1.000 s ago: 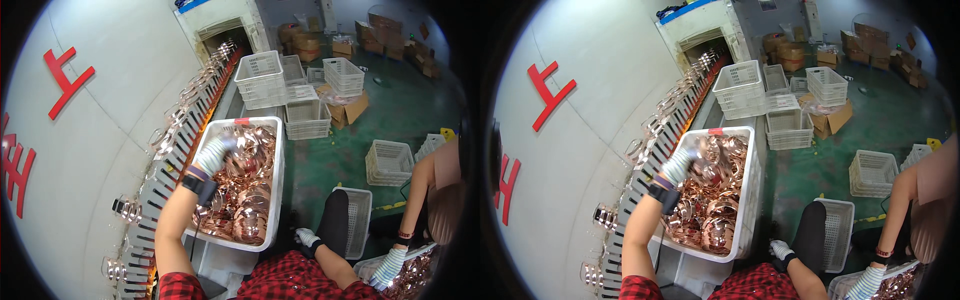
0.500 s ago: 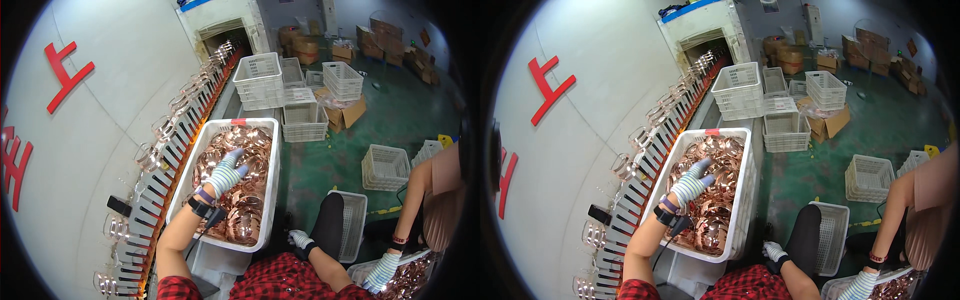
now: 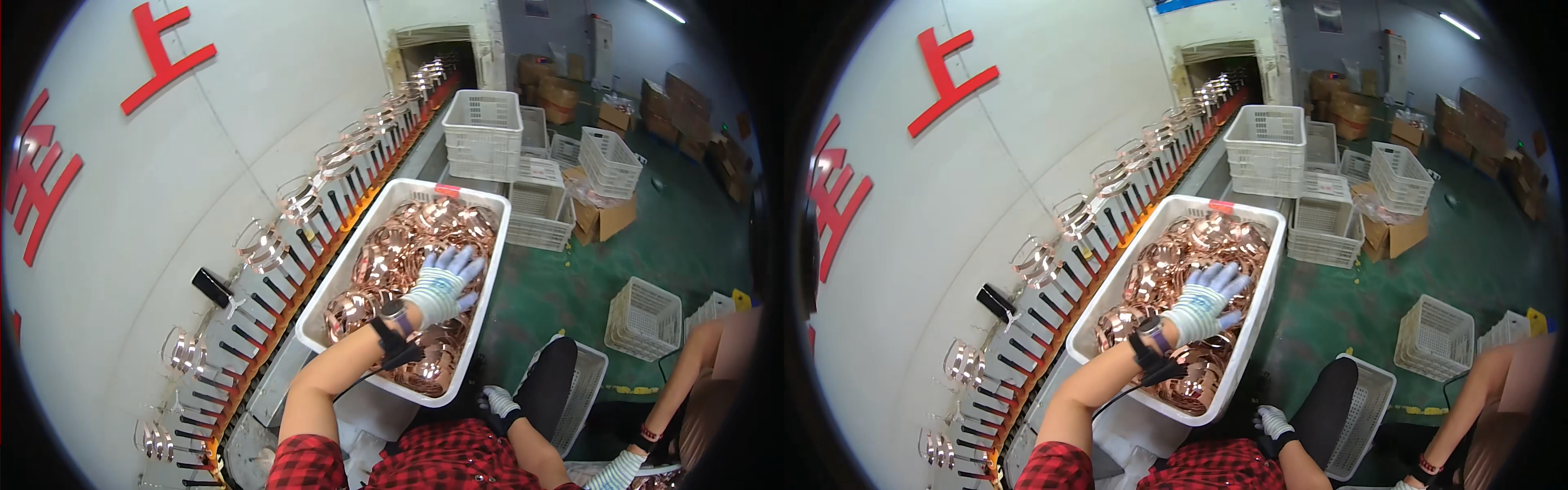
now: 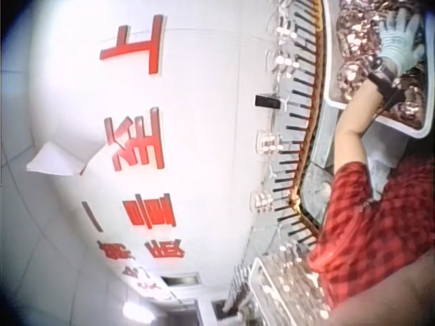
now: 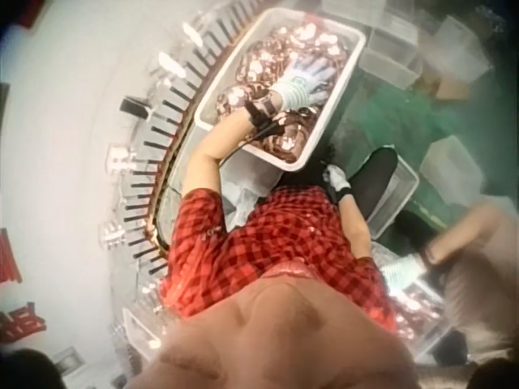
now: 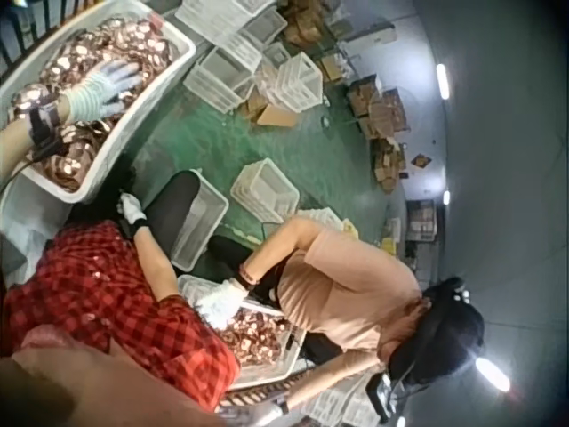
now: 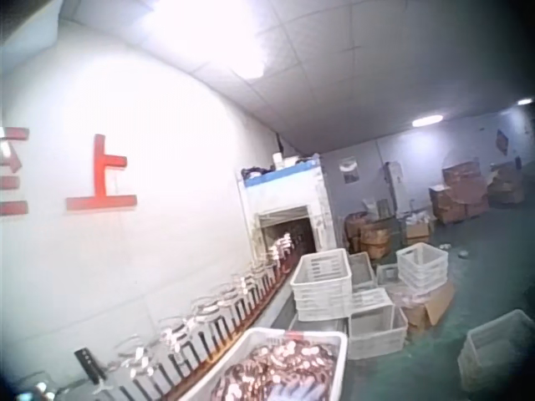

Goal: Placing copper-colored bowl-like parts onto a rotating assembly line rack.

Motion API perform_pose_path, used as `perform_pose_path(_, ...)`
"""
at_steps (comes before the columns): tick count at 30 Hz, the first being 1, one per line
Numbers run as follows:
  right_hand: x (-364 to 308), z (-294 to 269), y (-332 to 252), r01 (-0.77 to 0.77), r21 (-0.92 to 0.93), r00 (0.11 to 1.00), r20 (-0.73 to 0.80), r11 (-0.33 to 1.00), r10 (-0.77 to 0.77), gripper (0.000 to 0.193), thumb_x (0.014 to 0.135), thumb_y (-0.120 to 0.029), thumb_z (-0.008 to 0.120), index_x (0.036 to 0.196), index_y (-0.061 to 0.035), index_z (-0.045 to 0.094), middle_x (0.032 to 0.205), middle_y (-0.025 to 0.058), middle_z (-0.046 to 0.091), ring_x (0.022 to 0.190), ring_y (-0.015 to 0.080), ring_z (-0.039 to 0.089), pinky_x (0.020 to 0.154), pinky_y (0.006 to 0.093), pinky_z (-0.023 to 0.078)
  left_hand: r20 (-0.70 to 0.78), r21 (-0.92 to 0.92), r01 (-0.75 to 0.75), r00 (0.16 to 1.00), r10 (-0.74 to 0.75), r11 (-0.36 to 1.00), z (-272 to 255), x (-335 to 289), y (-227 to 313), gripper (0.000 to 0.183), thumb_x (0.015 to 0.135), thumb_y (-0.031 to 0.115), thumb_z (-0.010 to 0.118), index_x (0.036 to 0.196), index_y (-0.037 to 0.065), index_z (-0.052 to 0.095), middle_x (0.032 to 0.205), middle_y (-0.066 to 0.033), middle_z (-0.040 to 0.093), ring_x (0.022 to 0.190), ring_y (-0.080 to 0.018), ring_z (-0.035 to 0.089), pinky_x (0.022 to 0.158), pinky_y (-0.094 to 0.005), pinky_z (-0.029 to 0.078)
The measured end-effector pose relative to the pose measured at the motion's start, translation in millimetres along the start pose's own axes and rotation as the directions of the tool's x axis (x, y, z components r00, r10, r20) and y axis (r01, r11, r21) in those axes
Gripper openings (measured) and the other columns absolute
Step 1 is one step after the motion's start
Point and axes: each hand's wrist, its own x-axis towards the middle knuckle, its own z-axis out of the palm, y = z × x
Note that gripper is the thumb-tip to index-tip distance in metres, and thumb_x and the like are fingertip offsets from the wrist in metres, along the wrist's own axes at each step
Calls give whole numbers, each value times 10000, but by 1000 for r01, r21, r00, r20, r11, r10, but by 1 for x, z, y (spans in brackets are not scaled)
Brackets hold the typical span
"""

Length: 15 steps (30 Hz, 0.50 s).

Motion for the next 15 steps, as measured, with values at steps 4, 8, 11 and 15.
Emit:
perform_pose_path(4, 13, 5, 7, 27, -61, 1000, -5, 998, -27, 257, 833, -148, 482, 1062, -32, 501, 852, 79, 558, 634, 192, 560, 487, 286, 487, 181, 60, -19, 984, 8, 998, 30, -1, -11, 493, 708, 332, 588, 1126, 91, 487, 1313, -142, 280, 1195, -369, 271, 929, -538, 252)
perform_pose_path(8, 34, 11, 1, 44, -37, 999, 6, 998, -44, 270, 835, -141, 479, 1081, -31, 494, 864, 87, 554, 638, 195, 558, 497, 287, 492, 204, 85, 14, 978, -31, 996, 56, 16, -21, 458, 709, 301, 571, 1113, 101, 493, 1305, -145, 291, 1203, -361, 262, 925, -558, 233)
perform_pose_path(11, 45, 13, 1, 34, 0, 999, 8, 999, -34, 279, 839, -141, 474, 1093, -27, 488, 881, 89, 552, 648, 200, 560, 504, 292, 495, 15, -197, 42, 999, -40, 979, 63, 15, -41, 476, 740, 312, 555, 1164, 114, 467, 1278, -143, 341, 1203, -330, 284, 958, -498, 226)
perform_pose_path(15, 52, 15, -9, 21, 43, 1000, 15, 999, -22, 290, 840, -144, 476, 1109, -36, 485, 912, 93, 548, 680, 206, 567, 507, 303, 496, -168, -851, 179, 797, -580, 493, 14, -43, -87, 372, 783, 156, 569, 1134, 66, 487, 1146, -106, 489, 1083, -217, 438, 933, -318, 334)
